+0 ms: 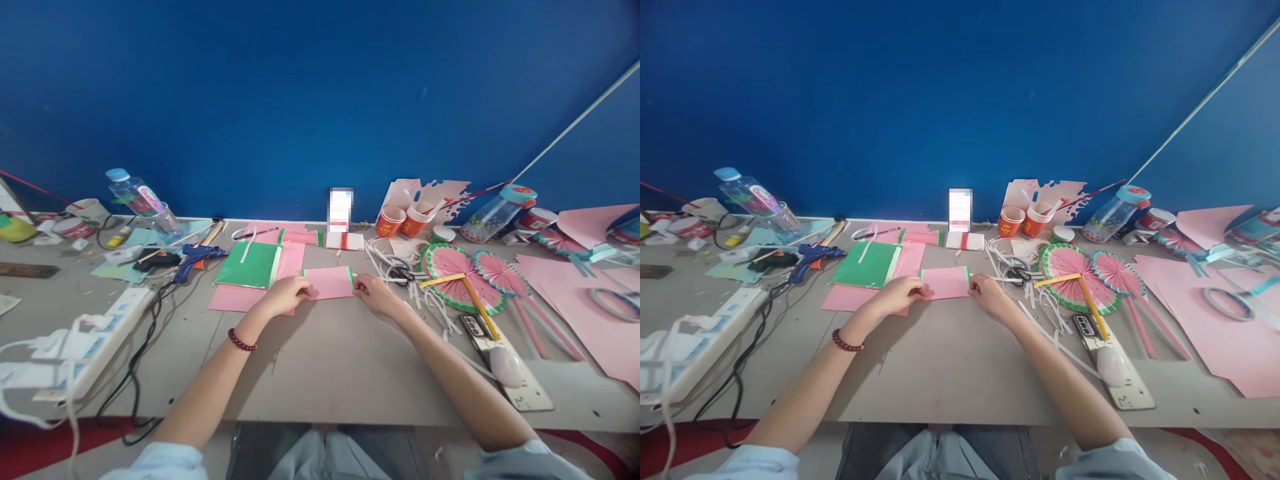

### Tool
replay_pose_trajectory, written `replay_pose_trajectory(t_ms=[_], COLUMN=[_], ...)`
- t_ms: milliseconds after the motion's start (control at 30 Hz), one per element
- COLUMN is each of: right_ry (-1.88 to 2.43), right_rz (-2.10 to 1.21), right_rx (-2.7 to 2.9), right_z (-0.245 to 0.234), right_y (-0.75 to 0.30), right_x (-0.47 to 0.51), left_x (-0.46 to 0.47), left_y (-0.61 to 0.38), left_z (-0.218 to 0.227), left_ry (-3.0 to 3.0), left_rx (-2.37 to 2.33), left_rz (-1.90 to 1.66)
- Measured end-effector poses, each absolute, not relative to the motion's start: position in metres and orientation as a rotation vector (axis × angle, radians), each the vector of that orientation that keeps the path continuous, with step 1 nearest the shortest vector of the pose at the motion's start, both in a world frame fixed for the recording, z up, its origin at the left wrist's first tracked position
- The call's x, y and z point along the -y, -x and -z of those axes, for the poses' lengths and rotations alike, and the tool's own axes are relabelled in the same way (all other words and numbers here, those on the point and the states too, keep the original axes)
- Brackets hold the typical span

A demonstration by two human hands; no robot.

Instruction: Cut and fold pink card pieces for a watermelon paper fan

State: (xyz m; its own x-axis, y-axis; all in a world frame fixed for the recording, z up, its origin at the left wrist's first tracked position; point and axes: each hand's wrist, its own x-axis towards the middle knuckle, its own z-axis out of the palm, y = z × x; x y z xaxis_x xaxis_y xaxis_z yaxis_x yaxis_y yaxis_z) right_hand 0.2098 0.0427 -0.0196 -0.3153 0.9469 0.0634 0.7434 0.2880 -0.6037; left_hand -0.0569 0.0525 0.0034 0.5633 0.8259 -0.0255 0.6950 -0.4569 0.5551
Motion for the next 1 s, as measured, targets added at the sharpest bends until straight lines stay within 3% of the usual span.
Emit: replay_pose_trajectory(t_ms=[733, 1000], right_ry=[1.233, 1.326], right_rz=[-0.642, -0.677], right_rx=[2.228, 2.142], right_z=[0.013, 0.022], right_y=[-0.212, -0.215], right_x=[-0.039, -0.042], left_x=[-0.045, -0.052], left_y=[0.047, 0.052], left_z=[0.0, 0.001], left_ry=[-2.426, -2.257], left_rx=[-1.304, -1.231], left_rz=[-0.484, -0.53])
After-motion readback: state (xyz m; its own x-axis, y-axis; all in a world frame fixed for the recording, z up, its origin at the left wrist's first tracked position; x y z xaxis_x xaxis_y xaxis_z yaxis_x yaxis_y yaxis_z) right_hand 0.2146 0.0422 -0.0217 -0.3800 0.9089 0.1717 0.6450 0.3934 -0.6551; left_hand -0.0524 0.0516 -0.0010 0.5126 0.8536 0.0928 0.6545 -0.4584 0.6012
